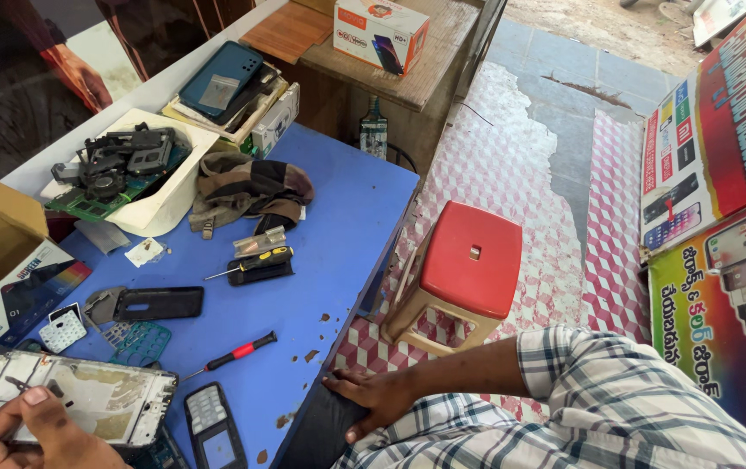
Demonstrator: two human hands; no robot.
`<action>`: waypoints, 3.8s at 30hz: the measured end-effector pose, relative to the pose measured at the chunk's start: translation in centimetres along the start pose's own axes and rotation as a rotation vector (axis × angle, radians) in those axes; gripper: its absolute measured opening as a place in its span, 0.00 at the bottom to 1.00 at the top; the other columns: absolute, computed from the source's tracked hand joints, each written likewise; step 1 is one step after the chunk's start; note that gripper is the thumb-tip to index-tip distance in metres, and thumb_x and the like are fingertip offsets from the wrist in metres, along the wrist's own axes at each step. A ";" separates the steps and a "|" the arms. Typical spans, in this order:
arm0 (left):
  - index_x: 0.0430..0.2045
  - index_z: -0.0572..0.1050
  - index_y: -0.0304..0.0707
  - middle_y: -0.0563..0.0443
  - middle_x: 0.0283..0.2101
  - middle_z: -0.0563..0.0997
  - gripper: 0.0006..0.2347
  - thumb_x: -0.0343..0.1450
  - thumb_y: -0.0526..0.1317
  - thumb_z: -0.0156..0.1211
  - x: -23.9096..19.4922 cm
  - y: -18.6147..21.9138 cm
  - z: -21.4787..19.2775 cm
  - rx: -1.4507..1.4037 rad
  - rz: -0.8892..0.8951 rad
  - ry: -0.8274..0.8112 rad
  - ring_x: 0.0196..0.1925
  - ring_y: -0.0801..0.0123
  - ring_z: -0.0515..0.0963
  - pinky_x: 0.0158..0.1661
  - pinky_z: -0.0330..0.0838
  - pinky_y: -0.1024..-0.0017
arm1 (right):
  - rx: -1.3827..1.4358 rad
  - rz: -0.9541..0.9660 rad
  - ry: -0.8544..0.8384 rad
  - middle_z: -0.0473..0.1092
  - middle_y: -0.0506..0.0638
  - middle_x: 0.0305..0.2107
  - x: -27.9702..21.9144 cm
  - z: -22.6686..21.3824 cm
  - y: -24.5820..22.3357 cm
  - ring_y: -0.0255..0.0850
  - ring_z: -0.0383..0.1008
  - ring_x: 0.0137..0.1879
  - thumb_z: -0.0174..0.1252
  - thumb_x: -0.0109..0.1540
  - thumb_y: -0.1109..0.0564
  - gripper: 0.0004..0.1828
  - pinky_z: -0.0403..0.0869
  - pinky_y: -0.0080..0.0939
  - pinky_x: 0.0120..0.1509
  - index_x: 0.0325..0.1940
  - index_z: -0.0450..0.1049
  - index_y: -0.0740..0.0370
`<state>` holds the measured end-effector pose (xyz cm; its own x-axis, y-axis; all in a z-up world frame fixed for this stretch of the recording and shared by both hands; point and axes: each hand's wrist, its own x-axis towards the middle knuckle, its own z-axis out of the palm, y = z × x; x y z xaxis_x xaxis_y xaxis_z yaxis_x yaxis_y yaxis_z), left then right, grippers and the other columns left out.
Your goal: The person holds a disassembled mobile phone and repeatedly peels off adhesive backing from the internal frame using fingers. The person rotates the phone to access different edges and continues removing adhesive strips throughout the clip.
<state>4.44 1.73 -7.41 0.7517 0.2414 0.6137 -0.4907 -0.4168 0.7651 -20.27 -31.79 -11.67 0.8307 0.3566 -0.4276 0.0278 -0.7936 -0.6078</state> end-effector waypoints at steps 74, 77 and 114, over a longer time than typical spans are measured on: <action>0.41 0.73 0.20 0.45 0.37 0.78 0.07 0.84 0.30 0.62 -0.3 11.9 -2.4 -0.237 -0.054 0.015 0.35 0.79 0.75 0.35 0.68 0.81 | 0.159 0.264 -0.060 0.44 0.63 0.75 2.0 -2.2 1.4 0.60 0.45 0.78 0.28 0.63 0.19 0.55 0.51 0.59 0.76 0.82 0.35 0.58; 0.40 0.71 0.23 0.49 0.34 0.77 0.08 0.82 0.34 0.61 -0.6 10.9 -2.3 -0.252 -0.185 -0.016 0.33 0.79 0.75 0.32 0.67 0.80 | 0.201 0.271 -0.075 0.38 0.64 0.77 3.1 -1.1 1.6 0.59 0.40 0.81 0.26 0.61 0.15 0.59 0.48 0.57 0.79 0.81 0.33 0.59; 0.36 0.79 0.33 0.51 0.37 0.82 0.04 0.74 0.36 0.65 0.5 8.1 -1.2 -0.480 -0.154 -0.002 0.40 0.71 0.80 0.44 0.73 0.74 | 0.306 -0.501 0.546 0.71 0.47 0.36 13.8 -17.0 -22.7 0.28 0.70 0.37 0.61 0.69 0.62 0.11 0.71 0.28 0.41 0.56 0.76 0.64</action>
<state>0.27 -0.43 -0.72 0.8320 0.2666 0.4865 -0.5208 0.0733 0.8505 0.00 -17.25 7.55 0.9168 0.2801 0.2846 0.3816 -0.4041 -0.8313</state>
